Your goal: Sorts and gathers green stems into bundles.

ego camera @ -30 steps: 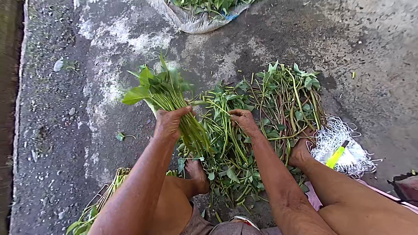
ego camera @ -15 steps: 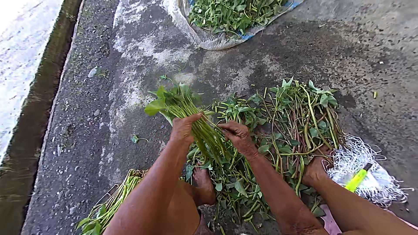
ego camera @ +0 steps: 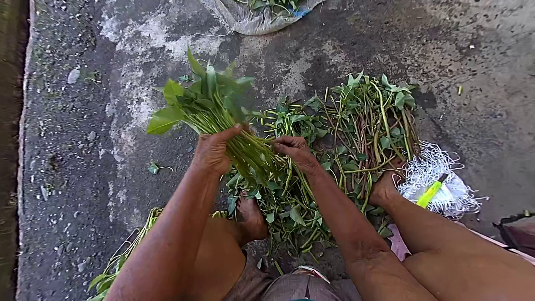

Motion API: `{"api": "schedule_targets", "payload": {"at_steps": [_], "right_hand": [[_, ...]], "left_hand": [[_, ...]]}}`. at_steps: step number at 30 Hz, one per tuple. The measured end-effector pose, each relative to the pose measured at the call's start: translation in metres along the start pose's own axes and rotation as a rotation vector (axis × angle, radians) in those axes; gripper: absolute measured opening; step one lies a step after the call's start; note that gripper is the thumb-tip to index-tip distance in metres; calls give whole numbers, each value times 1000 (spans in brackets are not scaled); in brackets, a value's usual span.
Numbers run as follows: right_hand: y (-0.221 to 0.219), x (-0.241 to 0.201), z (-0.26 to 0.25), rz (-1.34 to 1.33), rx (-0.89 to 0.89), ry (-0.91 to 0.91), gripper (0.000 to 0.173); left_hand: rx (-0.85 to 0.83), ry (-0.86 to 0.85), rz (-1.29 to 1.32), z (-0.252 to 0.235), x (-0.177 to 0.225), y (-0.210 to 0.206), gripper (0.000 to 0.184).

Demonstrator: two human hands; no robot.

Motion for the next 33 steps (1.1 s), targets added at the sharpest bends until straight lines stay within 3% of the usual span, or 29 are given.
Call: {"api": "schedule_targets", "payload": {"at_steps": [2,4,6,10,12,14,18,21,23,25,27,29,33], "right_hand": [[35,45,7,119,96,-187,21],[53,89,20,269,80,-457,24],[48,122,30,447,-25,-672,28],[25,154,41,732,-211,-869,56],[25,154,41,769,-206,-861,56],[35,139,39,754,-132,-825,43],[69,103,35,496,238,-619,24],[86,83,30,98,393,-352,39],[93,67,30,33,411,-333,45],[93,52,34,24,408,-376,38],[91,27,37,-50,428,-293,31],[85,-6,35,25,411,-216,29],[63,-90,37,700,489,-105,27]], "left_hand": [[-41,-48,-16,0,6,-1,13],[-59,-82,-42,0,12,-3,14],[-51,-77,-59,-1,12,-3,14],[-126,-55,-62,-5,8,-10,15],[-187,-60,-83,-4,8,-17,16],[-209,-69,-95,-2,9,-22,16],[-127,-44,-113,-4,9,-15,20],[-47,-33,-99,-7,10,-9,20],[19,-49,-62,-7,13,-7,19],[83,-54,-34,-6,15,-7,18],[146,-36,-5,-4,17,-10,19],[195,-37,29,2,18,-14,21],[262,-120,129,18,28,-24,22]]}}
Point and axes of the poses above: each hand's wrist, its own z-axis away from the middle knuckle, its own y-axis out of the back of the hand, x = y × z, the point moved 9 cm from there along -z, towards the middle knuckle, and after that the axes turned 10 degrees about -x, right-handed, at the moved point
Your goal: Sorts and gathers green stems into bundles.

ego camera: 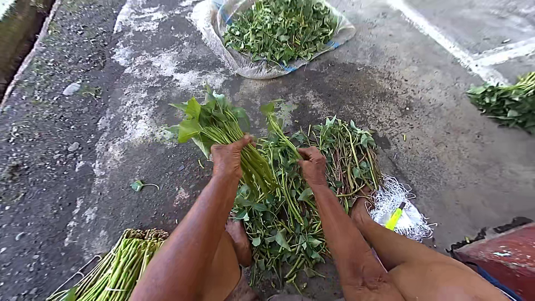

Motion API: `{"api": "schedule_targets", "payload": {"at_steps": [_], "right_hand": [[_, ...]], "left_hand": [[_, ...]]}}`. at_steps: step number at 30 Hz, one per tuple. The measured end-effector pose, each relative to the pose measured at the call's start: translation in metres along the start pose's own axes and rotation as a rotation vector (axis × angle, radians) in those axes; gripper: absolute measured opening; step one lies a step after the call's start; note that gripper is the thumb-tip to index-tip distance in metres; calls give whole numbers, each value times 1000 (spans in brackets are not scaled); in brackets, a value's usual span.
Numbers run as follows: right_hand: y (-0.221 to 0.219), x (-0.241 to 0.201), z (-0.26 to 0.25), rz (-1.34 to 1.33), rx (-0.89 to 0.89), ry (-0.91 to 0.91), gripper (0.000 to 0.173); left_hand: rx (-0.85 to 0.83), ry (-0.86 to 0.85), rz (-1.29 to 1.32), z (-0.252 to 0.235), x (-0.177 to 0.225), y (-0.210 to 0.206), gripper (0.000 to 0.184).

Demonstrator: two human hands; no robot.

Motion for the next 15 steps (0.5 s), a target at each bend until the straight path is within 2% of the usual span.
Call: {"api": "schedule_targets", "payload": {"at_steps": [2,5,9,15], "right_hand": [[16,-33,10,217,157,122,25],[28,-65,23,344,269,232,25],[28,-101,40,376,296,397,26],[19,-138,60,368,194,555,29]], "left_hand": [[2,-28,36,9,4,-3,22],[10,-29,58,19,5,-5,26],[22,55,43,24,-1,-9,38],[14,198,2,25,-5,-6,40]]}}
Point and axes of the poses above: each hand's wrist, its own z-axis away from the middle knuckle, its own y-axis out of the back of the hand, x = y × z, the point moved 9 cm from there along -z, towards the middle knuckle, and after that the axes turned 10 degrees about -x, right-handed, at the moved point
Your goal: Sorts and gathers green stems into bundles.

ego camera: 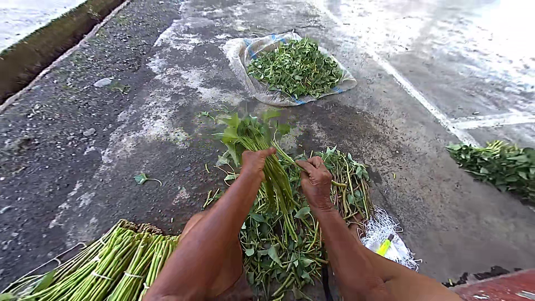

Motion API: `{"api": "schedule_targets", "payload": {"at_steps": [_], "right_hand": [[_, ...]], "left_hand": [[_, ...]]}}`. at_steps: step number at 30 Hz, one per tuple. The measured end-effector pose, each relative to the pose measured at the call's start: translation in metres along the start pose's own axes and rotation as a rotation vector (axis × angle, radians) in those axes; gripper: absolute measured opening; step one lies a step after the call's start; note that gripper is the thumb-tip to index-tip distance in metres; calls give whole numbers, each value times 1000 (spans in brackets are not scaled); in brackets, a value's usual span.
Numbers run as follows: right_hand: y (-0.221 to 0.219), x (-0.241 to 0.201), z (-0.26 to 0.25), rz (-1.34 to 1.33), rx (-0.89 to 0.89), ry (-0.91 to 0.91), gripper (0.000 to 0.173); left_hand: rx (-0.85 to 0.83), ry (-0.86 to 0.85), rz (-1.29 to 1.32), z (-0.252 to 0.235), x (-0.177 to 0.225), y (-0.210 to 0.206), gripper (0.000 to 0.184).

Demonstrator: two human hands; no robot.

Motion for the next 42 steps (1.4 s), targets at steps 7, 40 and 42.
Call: {"api": "schedule_targets", "payload": {"at_steps": [7,40,42], "right_hand": [[-20,11,-2,-408,-290,-90,28],[12,55,-29,202,-796,-226,69],[33,68,-32,230,-803,-255,69]], "left_hand": [[-96,49,53,6,3,-2,46],[-408,180,45,10,-11,-40,57],[-411,189,-43,9,-8,-34,63]]}}
Point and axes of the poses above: each hand's wrist, its own z-axis away from the middle knuckle, its own y-axis out of the back of the hand, x = y × z, the point moved 9 cm from there along -z, towards the middle knuckle, and after that the axes turned 10 degrees about -x, right-handed, at the moved point
